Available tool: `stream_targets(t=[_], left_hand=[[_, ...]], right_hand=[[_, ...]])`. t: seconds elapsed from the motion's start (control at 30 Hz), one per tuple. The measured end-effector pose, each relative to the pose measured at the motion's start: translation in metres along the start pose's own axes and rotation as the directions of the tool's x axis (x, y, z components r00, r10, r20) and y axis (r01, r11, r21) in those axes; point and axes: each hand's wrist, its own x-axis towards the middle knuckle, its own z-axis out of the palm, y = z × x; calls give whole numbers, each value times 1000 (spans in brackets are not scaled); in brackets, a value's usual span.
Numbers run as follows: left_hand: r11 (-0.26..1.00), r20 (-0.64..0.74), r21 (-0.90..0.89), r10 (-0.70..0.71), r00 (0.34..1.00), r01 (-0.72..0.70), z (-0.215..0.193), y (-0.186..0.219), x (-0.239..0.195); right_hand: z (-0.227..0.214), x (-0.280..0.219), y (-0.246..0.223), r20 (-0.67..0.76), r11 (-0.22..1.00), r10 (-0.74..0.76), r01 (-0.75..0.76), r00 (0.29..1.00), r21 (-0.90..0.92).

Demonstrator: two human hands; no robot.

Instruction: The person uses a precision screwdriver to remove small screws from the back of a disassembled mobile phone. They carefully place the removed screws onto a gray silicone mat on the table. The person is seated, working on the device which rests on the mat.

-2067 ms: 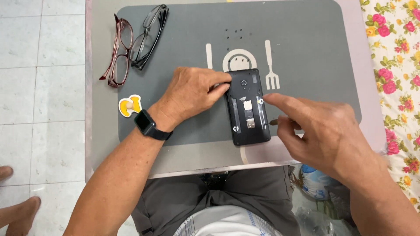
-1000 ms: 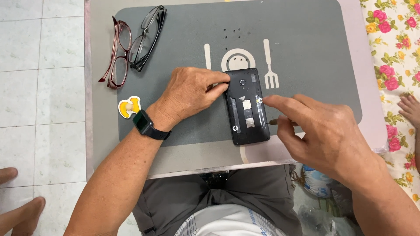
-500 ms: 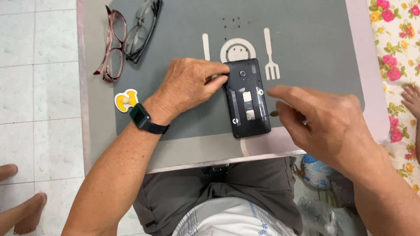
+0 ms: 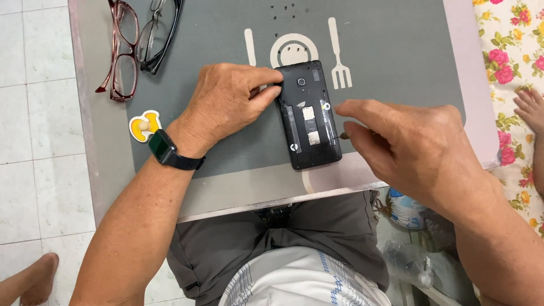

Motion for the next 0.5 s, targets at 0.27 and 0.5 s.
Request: stream_targets(t=[0.27, 0.5], left_hand=[[1000, 8, -7, -18, 1000, 18, -1, 1, 1], [1000, 13, -10, -8, 1000, 8, 0, -1, -1]], right_hand=[[-2, 2, -1, -7, 1000, -12, 12, 1000, -8], [-7, 7, -7, 30, 999, -15, 16, 999, -39]])
